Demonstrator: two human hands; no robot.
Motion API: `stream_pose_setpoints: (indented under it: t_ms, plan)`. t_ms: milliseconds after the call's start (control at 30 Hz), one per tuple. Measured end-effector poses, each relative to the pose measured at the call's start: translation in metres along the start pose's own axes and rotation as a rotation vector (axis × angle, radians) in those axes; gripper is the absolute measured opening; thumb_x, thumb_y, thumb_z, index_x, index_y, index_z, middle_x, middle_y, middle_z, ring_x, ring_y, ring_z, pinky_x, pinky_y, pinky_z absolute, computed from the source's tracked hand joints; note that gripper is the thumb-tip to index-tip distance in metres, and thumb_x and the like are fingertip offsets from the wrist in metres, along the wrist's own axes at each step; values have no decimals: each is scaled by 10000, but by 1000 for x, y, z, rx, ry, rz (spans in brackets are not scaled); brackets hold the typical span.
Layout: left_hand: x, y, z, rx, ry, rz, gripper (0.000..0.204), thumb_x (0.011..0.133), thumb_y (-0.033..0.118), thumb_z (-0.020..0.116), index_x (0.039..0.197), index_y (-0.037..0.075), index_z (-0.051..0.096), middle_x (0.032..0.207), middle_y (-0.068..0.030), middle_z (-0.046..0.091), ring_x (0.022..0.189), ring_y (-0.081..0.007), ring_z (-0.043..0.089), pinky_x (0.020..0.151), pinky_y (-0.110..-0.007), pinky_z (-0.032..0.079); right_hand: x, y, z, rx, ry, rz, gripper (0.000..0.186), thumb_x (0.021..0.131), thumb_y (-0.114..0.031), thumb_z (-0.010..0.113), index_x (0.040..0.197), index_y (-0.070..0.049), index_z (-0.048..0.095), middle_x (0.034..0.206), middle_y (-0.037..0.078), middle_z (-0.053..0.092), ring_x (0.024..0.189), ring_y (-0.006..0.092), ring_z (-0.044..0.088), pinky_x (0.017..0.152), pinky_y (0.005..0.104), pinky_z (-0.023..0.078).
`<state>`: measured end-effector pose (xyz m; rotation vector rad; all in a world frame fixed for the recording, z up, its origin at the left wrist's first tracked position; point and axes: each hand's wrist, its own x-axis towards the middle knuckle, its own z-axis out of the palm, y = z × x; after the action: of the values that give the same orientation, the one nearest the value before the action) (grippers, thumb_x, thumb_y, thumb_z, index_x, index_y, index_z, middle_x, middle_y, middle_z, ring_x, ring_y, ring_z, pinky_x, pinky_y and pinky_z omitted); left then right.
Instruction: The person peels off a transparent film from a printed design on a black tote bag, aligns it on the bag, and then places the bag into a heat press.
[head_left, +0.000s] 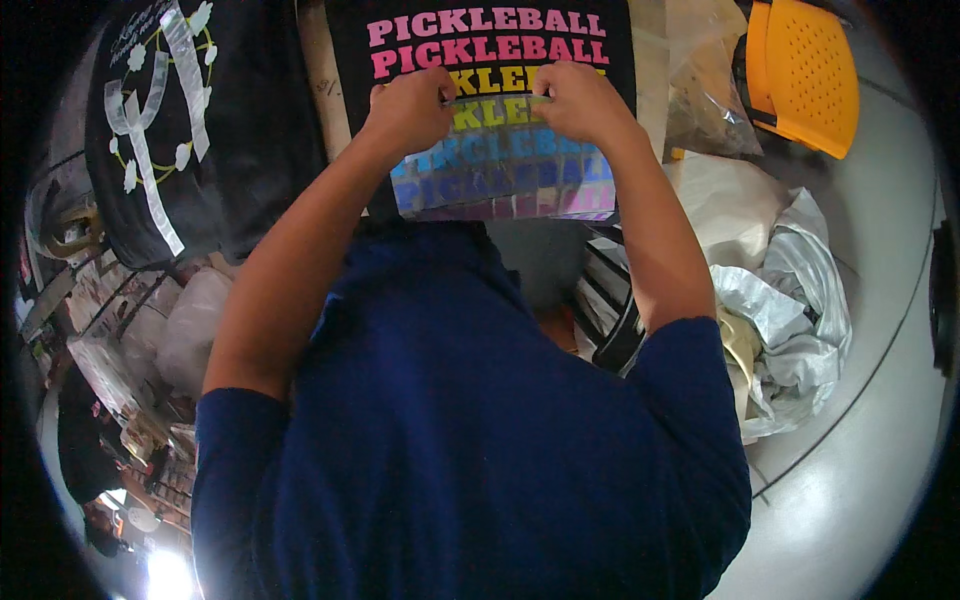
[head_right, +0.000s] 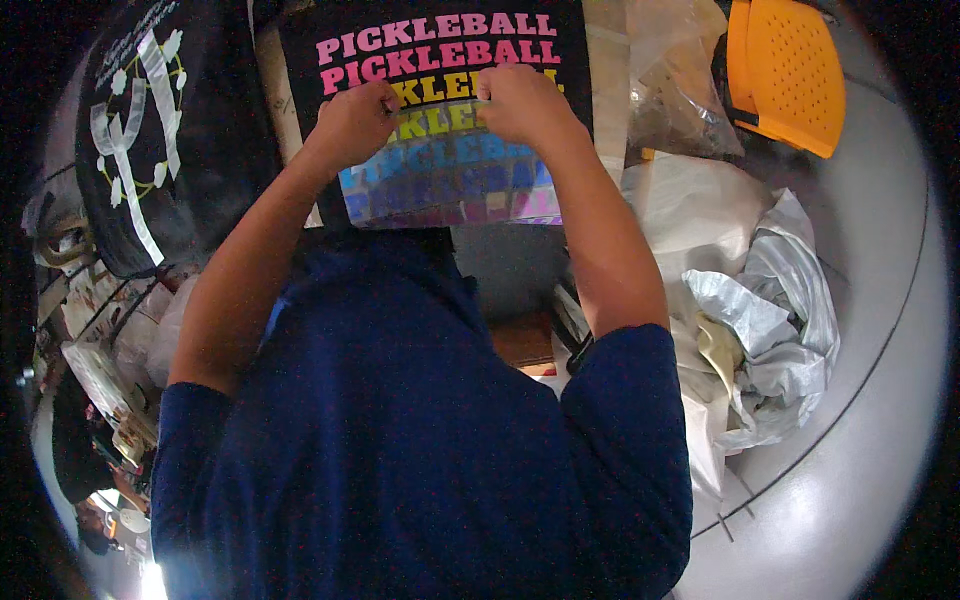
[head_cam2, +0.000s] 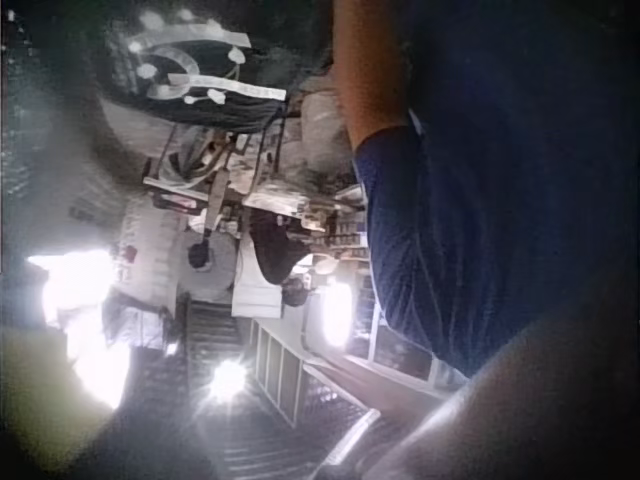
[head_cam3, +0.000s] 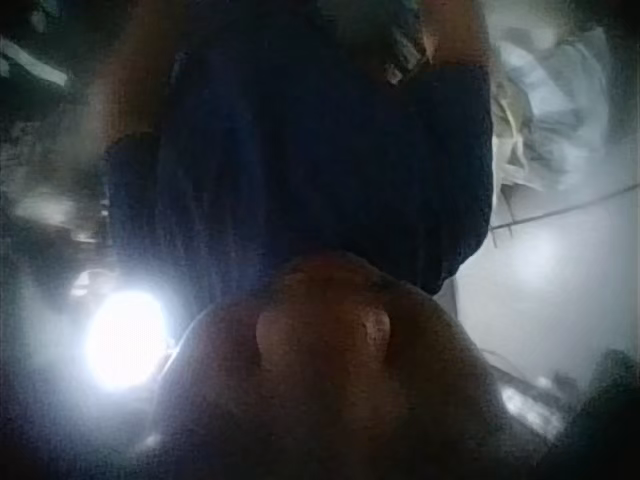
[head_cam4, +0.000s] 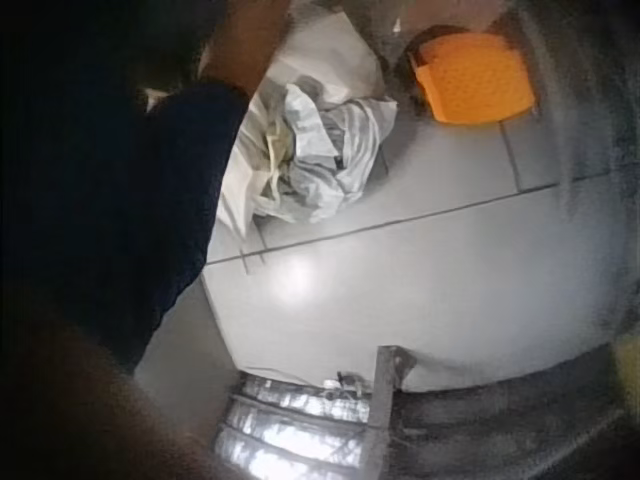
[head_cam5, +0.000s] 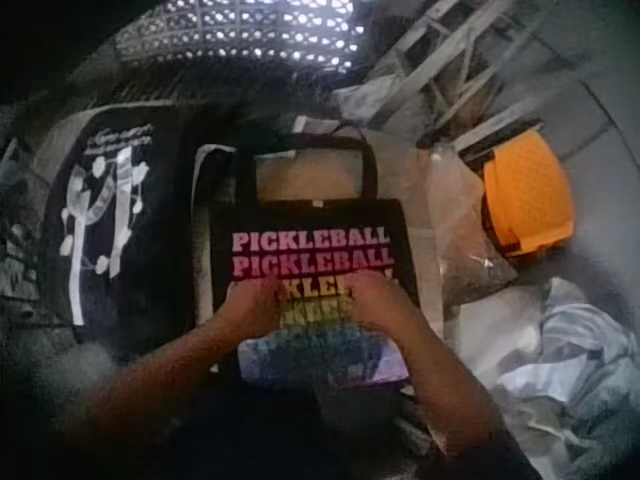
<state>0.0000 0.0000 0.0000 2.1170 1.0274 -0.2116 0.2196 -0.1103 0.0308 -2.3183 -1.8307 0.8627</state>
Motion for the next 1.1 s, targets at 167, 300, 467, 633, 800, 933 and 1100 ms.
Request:
stream_pose_setpoints:
  t_ms: [167,300,467,633,800,933,1100]
  plan:
    - [0,-1,4,-22,53,28,219,799,165,653,1015,143,684,1002,-68,724,1025,-293,671,963,-519,401,10,-1,-1,-24,-31,-39,155,752,-95,667,895,-37,658,828,134,670,836,335,662,754,422,512]
    - [-4,0,3,8,53,39,217,810,173,651,1023,140,673,991,-62,725,1016,-288,675,939,-514,422,11,-11,9,-22,-7,9,187,727,-91,644,907,-49,678,860,130,686,871,334,672,780,416,514]
    - [-3,-1,5,65,86,55,218,832,209,659,1041,148,657,957,-53,728,981,-292,687,902,-500,460,14,-17,11,-48,-61,8,209,678,-105,632,879,-118,689,915,108,710,971,328,665,869,510,451]
    - [-2,-1,6,75,79,32,216,836,206,648,1045,156,663,950,-63,728,963,-303,689,889,-498,468,17,-25,14,-12,-48,66,184,711,-145,658,884,-99,700,931,106,695,966,324,661,871,484,474]
    - [-4,1,4,30,72,24,205,816,168,634,1014,155,683,990,-73,723,1003,-293,675,921,-506,426,17,-24,19,-33,-28,91,174,734,-201,688,880,-106,700,939,99,670,963,316,653,844,480,480]
    - [-5,-3,5,24,95,62,159,842,199,639,987,142,672,951,-79,725,950,-316,687,876,-506,470,16,-24,16,25,-43,107,151,726,-243,718,842,-146,704,940,64,670,992,300,647,862,549,437]
    - [-5,1,3,32,80,43,140,843,199,644,965,131,666,945,-72,721,965,-304,683,884,-501,459,16,-21,24,29,-27,127,171,752,-303,764,843,-170,706,982,50,655,1045,291,623,870,581,410]
